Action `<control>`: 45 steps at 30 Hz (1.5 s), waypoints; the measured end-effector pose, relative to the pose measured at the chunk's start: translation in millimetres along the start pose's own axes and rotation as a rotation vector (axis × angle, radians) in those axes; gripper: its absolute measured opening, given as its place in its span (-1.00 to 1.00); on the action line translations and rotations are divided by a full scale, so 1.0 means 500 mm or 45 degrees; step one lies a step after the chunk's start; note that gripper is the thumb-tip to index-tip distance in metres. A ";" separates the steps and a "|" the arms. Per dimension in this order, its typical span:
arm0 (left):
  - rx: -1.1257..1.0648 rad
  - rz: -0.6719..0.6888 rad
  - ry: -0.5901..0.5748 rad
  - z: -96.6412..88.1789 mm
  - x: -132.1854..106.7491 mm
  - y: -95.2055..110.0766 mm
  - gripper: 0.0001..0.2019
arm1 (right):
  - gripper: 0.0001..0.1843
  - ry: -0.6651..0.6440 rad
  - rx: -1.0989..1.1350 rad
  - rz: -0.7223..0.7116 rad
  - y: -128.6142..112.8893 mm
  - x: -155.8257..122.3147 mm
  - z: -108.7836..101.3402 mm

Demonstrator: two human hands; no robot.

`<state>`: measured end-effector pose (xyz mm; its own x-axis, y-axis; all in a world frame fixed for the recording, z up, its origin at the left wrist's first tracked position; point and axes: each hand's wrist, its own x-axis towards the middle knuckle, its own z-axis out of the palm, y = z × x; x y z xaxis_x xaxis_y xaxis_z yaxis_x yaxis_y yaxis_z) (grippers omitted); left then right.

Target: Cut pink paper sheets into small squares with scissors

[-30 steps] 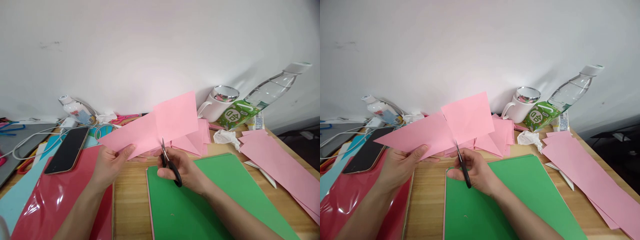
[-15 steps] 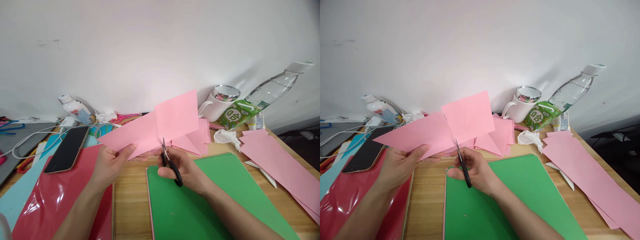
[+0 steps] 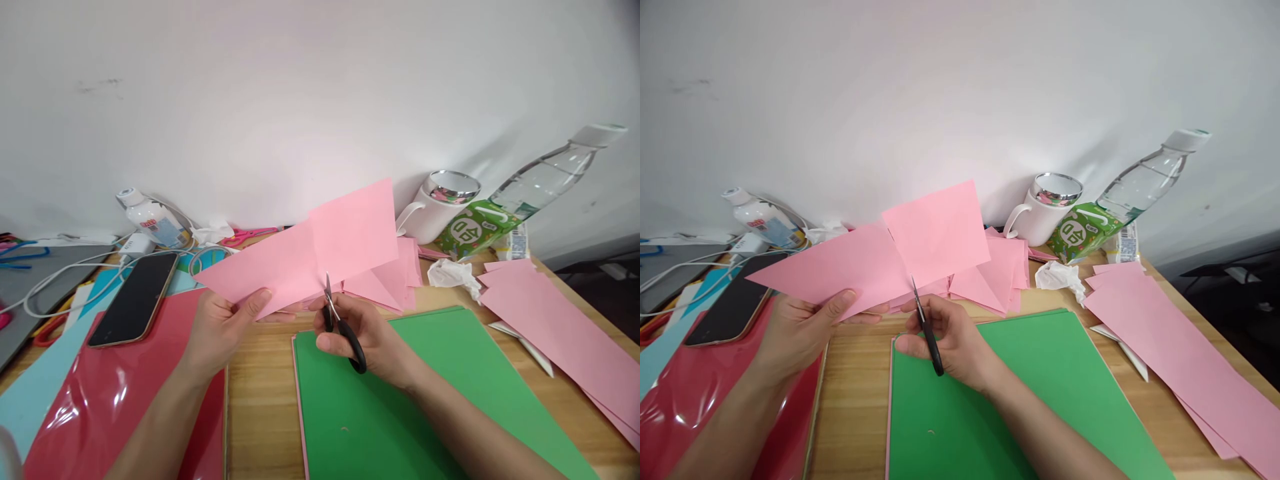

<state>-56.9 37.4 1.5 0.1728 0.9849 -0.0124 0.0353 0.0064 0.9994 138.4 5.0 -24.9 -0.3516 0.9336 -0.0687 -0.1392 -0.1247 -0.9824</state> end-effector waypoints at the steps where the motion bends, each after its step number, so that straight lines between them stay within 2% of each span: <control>1: 0.005 0.000 -0.003 -0.001 0.000 -0.001 -0.71 | -0.62 0.003 -0.002 0.007 0.000 0.000 0.000; 14: -0.026 0.011 -0.032 -0.003 0.000 -0.005 -0.68 | -0.62 0.013 -0.033 -0.014 0.007 0.001 -0.001; 21: 0.002 0.009 0.013 -0.004 -0.001 -0.005 -0.72 | -0.61 0.018 -0.071 -0.034 0.008 0.001 -0.002; 35: -0.012 0.019 -0.041 -0.006 0.000 -0.006 -0.69 | -0.60 0.014 -0.093 -0.040 0.004 0.001 -0.003; 42: 0.018 0.007 0.056 0.007 -0.003 0.006 -0.71 | -0.60 0.009 -0.115 -0.049 0.003 0.000 -0.005; 45: 0.031 -0.001 0.025 0.006 -0.004 0.006 -0.71 | -0.60 0.015 -0.113 -0.051 0.005 0.000 -0.005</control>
<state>-54.2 35.1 4.6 0.1537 0.9880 -0.0121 0.0591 0.0030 0.9982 140.3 5.7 -27.6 -0.3367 0.9411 -0.0307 -0.0701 -0.0575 -0.9959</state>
